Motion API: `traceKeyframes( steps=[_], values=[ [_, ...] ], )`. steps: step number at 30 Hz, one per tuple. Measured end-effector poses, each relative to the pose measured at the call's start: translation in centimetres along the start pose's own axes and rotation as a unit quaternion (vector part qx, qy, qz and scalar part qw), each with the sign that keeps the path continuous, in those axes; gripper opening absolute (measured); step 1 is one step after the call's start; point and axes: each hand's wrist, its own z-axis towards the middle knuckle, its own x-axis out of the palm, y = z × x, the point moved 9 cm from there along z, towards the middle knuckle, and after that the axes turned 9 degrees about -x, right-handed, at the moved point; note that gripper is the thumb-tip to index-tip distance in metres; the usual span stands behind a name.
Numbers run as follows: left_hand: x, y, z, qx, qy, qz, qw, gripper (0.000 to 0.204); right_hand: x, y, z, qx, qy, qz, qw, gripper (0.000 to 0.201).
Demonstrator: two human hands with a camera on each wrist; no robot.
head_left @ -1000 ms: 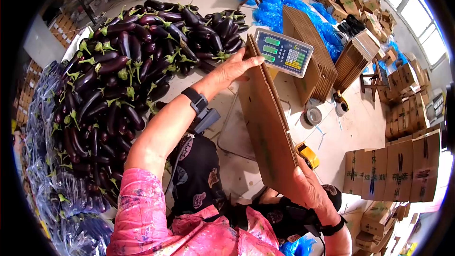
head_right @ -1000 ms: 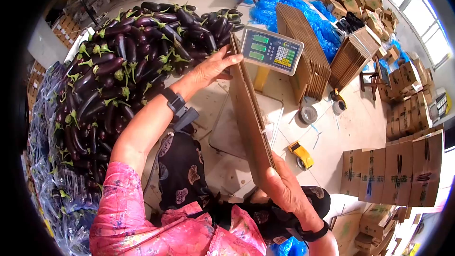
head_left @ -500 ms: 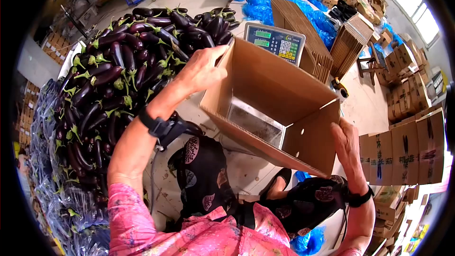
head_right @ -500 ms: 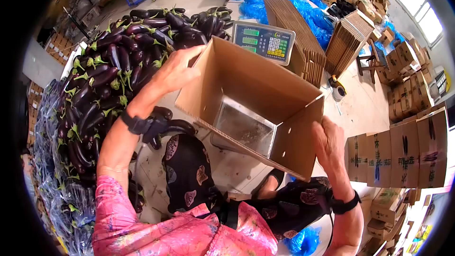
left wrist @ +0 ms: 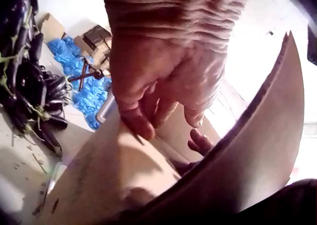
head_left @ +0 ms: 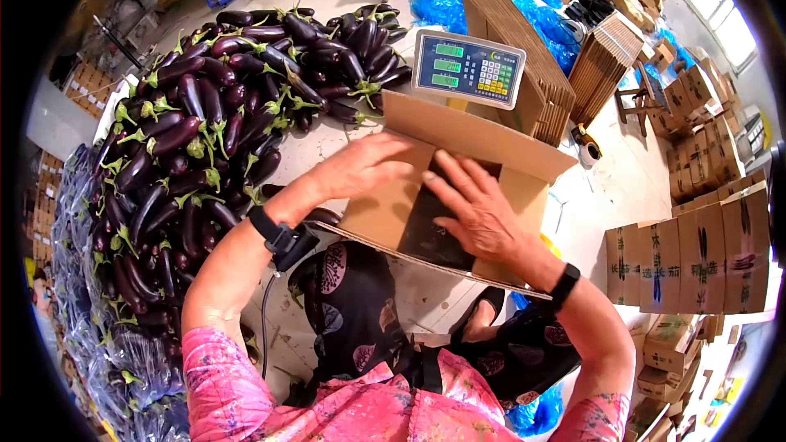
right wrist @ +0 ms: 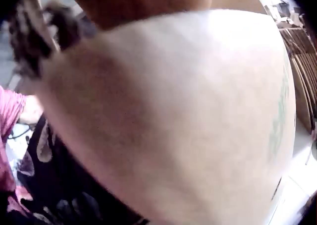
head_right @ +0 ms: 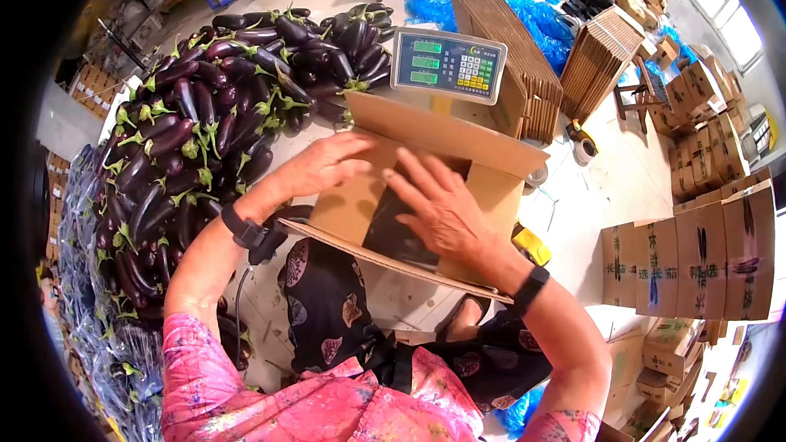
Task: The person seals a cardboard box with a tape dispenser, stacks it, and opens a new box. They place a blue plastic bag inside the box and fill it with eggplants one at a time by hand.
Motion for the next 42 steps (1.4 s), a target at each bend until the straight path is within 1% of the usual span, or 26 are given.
traceKeyframes(
  steps=[1, 3, 4, 7, 9, 10, 11, 12, 14, 15, 16, 17, 19, 22, 24, 26, 28, 30, 31, 32, 34, 35, 36, 38, 39, 42],
  values=[
    [-0.5, 1.0, -0.8, -0.031, 0.003, 0.031, 0.999, 0.062, 1.5, 0.2, 0.6, -0.037, 0.038, -0.001, 0.999, 0.07],
    [-0.3, 1.9, -3.4, -0.106, 0.041, -0.222, 0.968, 0.069, 4.5, 0.1, 0.7, -0.084, 0.102, -0.007, 0.991, 0.072],
    [0.5, 1.9, -4.9, -0.143, 0.06, -0.346, 0.925, 0.072, 4.9, -0.2, 0.6, -0.078, 0.108, -0.006, 0.991, 0.072],
    [0.2, -0.3, -8.1, -0.06, -0.014, -0.309, 0.949, 0.082, 5.6, -0.5, 0.3, -0.072, 0.114, -0.02, 0.991, 0.073],
    [-1.8, 0.8, -7.9, -0.046, -0.142, -0.312, 0.938, 0.081, 5.8, -0.4, 0.3, -0.065, 0.13, -0.016, 0.989, 0.074],
    [-2.7, 1.0, -7.9, -0.035, -0.205, -0.31, 0.928, 0.08, 5.8, -0.5, 0.4, -0.062, 0.137, -0.018, 0.989, 0.075],
    [-2.5, 1.2, -8.0, -0.02, -0.234, -0.415, 0.879, 0.073, 5.7, -0.7, 0.2, -0.059, 0.133, -0.007, 0.989, 0.075],
    [-2.4, -1.4, -7.9, 0.05, -0.227, -0.459, 0.857, 0.065, 5.6, -1.0, -0.1, -0.054, 0.129, 0.001, 0.99, 0.075],
    [-2.1, -1.8, -8.6, 0.054, -0.232, -0.389, 0.89, 0.059, 5.5, -1.3, -0.5, -0.045, 0.128, 0.008, 0.991, 0.075],
    [-1.8, -2.3, -8.4, 0.027, -0.247, -0.233, 0.94, 0.055, 5.3, -1.4, -0.4, -0.041, 0.129, 0.005, 0.991, 0.075],
    [-1.4, -3.1, -8.2, -0.002, -0.255, -0.071, 0.964, 0.053, 5.3, -1.3, -0.5, -0.039, 0.131, 0.003, 0.991, 0.075],
    [-1.7, -1.8, -7.7, -0.094, -0.237, -0.107, 0.961, 0.05, 5.2, -1.2, -0.4, -0.035, 0.123, 0.006, 0.992, 0.072],
    [-2.1, -1.9, -5.7, -0.086, -0.258, -0.109, 0.956, 0.058, 4.6, -1.4, 0.2, -0.032, 0.105, 0.005, 0.994, 0.067],
    [-1.9, 1.7, -3.5, -0.134, -0.25, -0.155, 0.946, 0.068, 0.7, -2.4, 1.0, -0.066, -0.023, 0.093, 0.993, 0.06],
    [-0.8, 4.3, -2.9, -0.176, -0.237, -0.17, 0.94, 0.075, -5.5, -4.6, 0.0, -0.06, -0.191, -0.042, 0.979, 0.044],
    [0.3, 6.0, -2.0, -0.221, -0.222, -0.165, 0.935, 0.081, -10.2, -5.6, -0.8, -0.046, -0.26, -0.086, 0.961, 0.04],
    [0.6, 6.1, -1.3, -0.229, -0.2, -0.166, 0.938, 0.084, -14.0, -3.4, 1.1, -0.077, -0.183, -0.264, 0.944, 0.031],
    [0.6, 7.0, -1.1, -0.241, -0.196, -0.157, 0.937, 0.083, -11.7, -6.9, 2.4, 0.026, -0.121, -0.217, 0.968, 0.039],
    [0.3, 7.4, -1.1, -0.227, -0.233, -0.119, 0.938, 0.076, -8.8, -8.4, 2.1, 0.127, -0.007, -0.172, 0.977, 0.046],
    [-0.2, 7.6, -1.2, -0.203, -0.251, -0.107, 0.94, 0.073, -5.9, -9.0, 0.9, 0.222, 0.109, -0.123, 0.961, 0.053],
    [-0.5, 7.5, -2.3, -0.168, -0.288, -0.091, 0.938, 0.065, -5.2, -6.3, 0.9, 0.165, 0.091, -0.094, 0.978, 0.065],
    [0.0, 8.4, -2.6, -0.192, -0.283, -0.206, 0.917, 0.065, -4.5, -5.0, 0.2, 0.126, 0.084, -0.071, 0.986, 0.069],
    [0.4, 8.6, -2.7, -0.212, -0.274, -0.317, 0.883, 0.065, -3.8, -3.8, -0.6, 0.086, 0.076, -0.051, 0.992, 0.074],
    [1.9, 9.0, -3.0, -0.242, -0.249, -0.525, 0.777, 0.064, -1.2, -1.5, -2.4, 0.059, 0.07, -0.133, 0.987, 0.087],
    [1.8, 9.4, -3.2, -0.259, -0.246, -0.538, 0.763, 0.069, 0.2, -2.5, -3.0, 0.107, 0.128, -0.073, 0.983, 0.094],
    [0.7, 8.0, -1.4, -0.207, -0.19, -0.529, 0.801, 0.075, 0.4, -2.2, -2.9, 0.085, 0.122, -0.096, 0.984, 0.093]
  ],
)
